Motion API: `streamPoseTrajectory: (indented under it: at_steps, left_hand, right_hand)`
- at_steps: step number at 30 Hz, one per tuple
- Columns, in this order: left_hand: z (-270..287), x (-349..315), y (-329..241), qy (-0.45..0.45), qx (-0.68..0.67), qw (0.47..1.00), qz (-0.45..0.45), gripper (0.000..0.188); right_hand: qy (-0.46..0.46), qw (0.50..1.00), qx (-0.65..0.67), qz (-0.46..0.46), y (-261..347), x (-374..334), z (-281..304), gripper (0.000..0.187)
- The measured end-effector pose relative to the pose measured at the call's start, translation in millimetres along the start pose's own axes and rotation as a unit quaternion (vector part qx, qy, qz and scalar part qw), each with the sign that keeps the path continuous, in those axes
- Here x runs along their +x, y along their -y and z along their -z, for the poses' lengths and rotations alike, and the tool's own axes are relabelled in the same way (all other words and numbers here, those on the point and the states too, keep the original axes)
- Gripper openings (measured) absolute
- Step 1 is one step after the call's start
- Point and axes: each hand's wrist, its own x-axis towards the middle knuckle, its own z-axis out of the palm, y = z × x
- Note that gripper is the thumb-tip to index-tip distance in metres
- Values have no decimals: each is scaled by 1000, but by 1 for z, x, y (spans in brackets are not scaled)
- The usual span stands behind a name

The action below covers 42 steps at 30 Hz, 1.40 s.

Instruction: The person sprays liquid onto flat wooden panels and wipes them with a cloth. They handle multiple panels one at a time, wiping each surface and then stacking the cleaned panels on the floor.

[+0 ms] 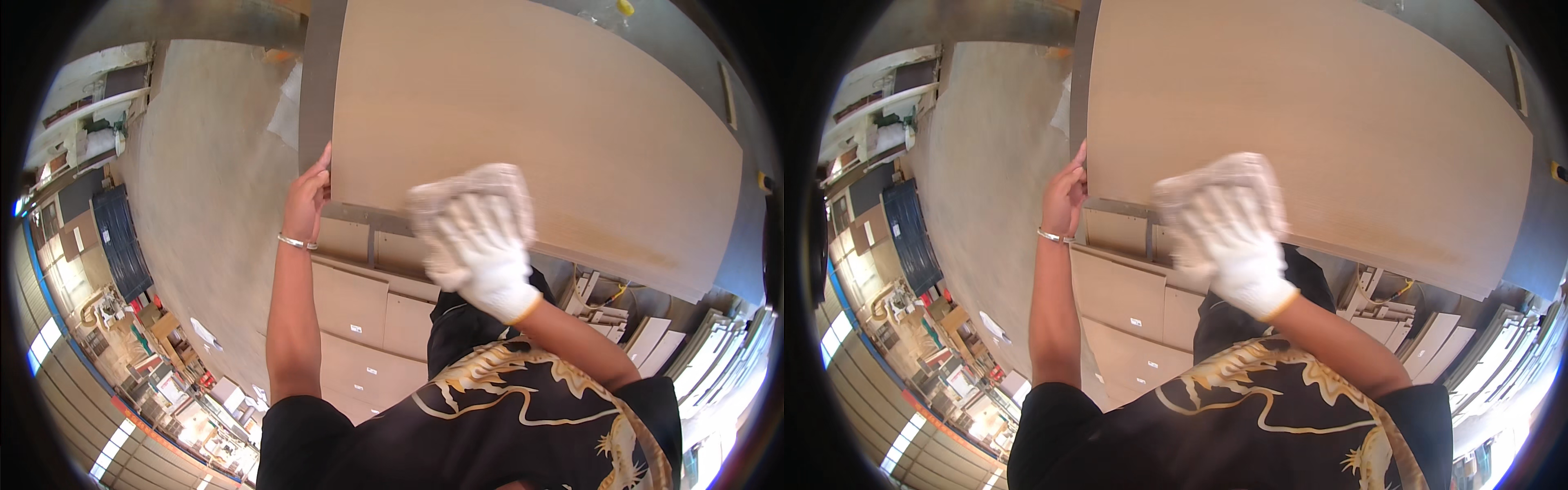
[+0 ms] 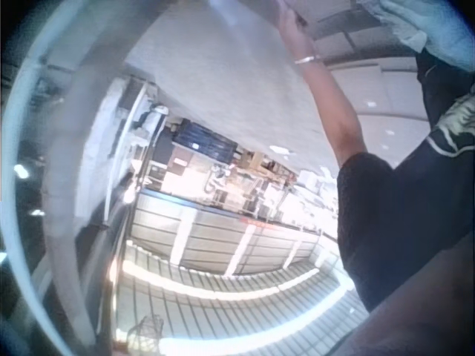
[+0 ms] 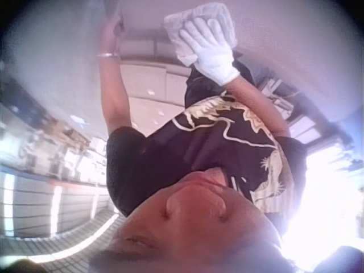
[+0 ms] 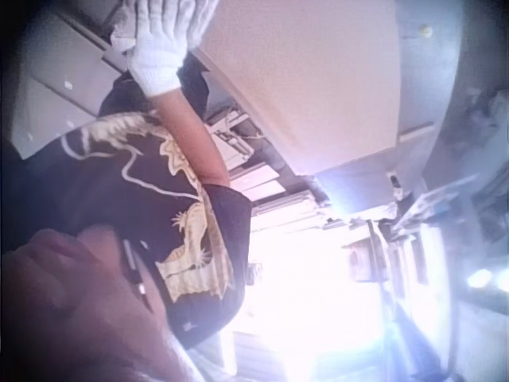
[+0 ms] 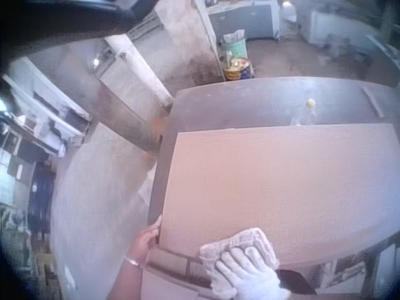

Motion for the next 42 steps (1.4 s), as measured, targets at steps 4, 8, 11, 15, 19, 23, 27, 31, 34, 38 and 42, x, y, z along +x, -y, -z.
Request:
streamPoseTrajectory:
  at_steps: [4,8,11,15,19,23,27,31,34,38,42]
  left_hand:
    - [14,9,1,-33,-67,995,61,62]
    - [16,24,-7,-127,130,982,53,42]
    - [-4,39,-16,-122,270,955,11,43]
    - [-73,55,-22,-265,572,750,-200,56]
    - [-185,53,-32,-125,650,672,-332,61]
    - [-298,29,-23,94,612,650,-441,62]
    - [-368,8,-8,213,633,601,-439,64]
    - [-394,-10,3,249,657,597,-387,69]
    - [-397,-18,6,240,646,595,-414,75]
    - [-401,-28,11,230,689,589,-354,100]
    - [-409,-37,15,192,747,557,-308,112]
  right_hand:
    - [17,971,235,25,62,102,-33,56]
    - [-114,974,181,74,63,120,-33,45]
    - [-93,973,205,51,5,60,9,40]
    - [-195,972,75,-111,-85,-77,91,40]
    - [-294,852,-175,-397,-156,-195,132,43]
    - [-311,776,-230,-497,-206,-255,127,46]
    - [-323,752,-236,-524,-241,-282,140,44]
    - [-324,752,-194,-540,-265,-294,172,50]
    - [-277,777,-173,-538,-287,-286,192,55]
    - [-293,812,-185,-469,-342,-240,223,61]
    - [-285,847,-161,-419,-418,-160,278,59]
